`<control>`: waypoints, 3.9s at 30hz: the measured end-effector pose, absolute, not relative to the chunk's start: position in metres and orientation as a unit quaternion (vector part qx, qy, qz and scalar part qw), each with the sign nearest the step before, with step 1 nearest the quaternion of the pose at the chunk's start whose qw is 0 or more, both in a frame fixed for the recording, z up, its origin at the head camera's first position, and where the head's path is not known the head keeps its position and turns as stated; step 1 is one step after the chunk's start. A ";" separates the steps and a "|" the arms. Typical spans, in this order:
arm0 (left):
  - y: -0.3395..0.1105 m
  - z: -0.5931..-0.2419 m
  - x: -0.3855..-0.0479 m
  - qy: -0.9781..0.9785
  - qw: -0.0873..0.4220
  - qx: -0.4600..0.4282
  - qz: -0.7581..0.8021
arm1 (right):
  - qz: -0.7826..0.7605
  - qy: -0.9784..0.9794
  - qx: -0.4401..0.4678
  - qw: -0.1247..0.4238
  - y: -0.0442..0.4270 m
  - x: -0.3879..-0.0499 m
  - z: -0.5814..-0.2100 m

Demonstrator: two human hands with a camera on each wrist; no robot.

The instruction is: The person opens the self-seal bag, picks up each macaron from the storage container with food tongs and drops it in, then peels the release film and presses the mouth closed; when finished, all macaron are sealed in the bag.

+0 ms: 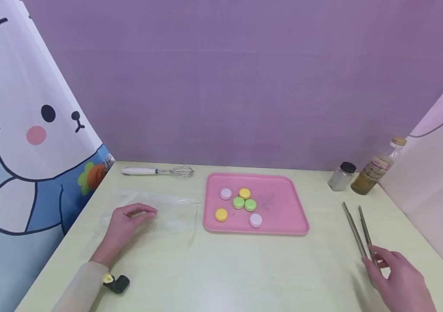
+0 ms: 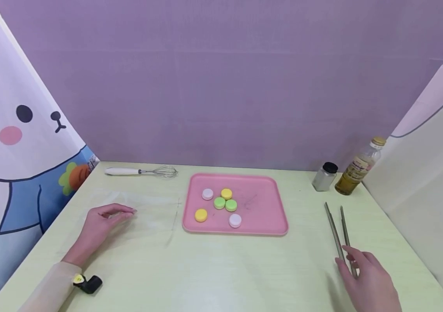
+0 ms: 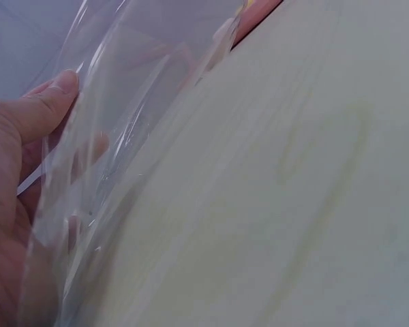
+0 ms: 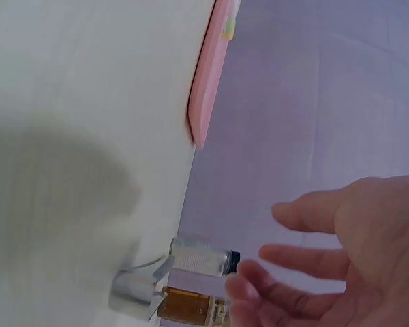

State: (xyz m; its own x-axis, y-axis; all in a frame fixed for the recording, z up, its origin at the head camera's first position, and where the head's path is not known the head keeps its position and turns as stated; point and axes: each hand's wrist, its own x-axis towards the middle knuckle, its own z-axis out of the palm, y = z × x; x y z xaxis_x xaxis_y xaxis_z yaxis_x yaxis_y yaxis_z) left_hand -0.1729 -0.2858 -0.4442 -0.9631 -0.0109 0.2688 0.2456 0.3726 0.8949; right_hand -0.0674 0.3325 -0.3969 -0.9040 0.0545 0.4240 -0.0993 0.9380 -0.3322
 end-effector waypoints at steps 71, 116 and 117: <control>-0.270 -0.413 -0.155 -0.827 0.119 -0.077 -0.544 | 0.292 -0.928 -0.228 0.040 0.365 -0.103 -0.424; -0.284 -0.443 -0.172 -0.818 0.112 -0.078 -0.559 | 0.275 -0.956 -0.056 0.082 0.284 -0.067 -0.384; -0.284 -0.443 -0.172 -0.818 0.110 -0.078 -0.560 | 0.279 -0.956 -0.053 0.075 0.282 -0.068 -0.384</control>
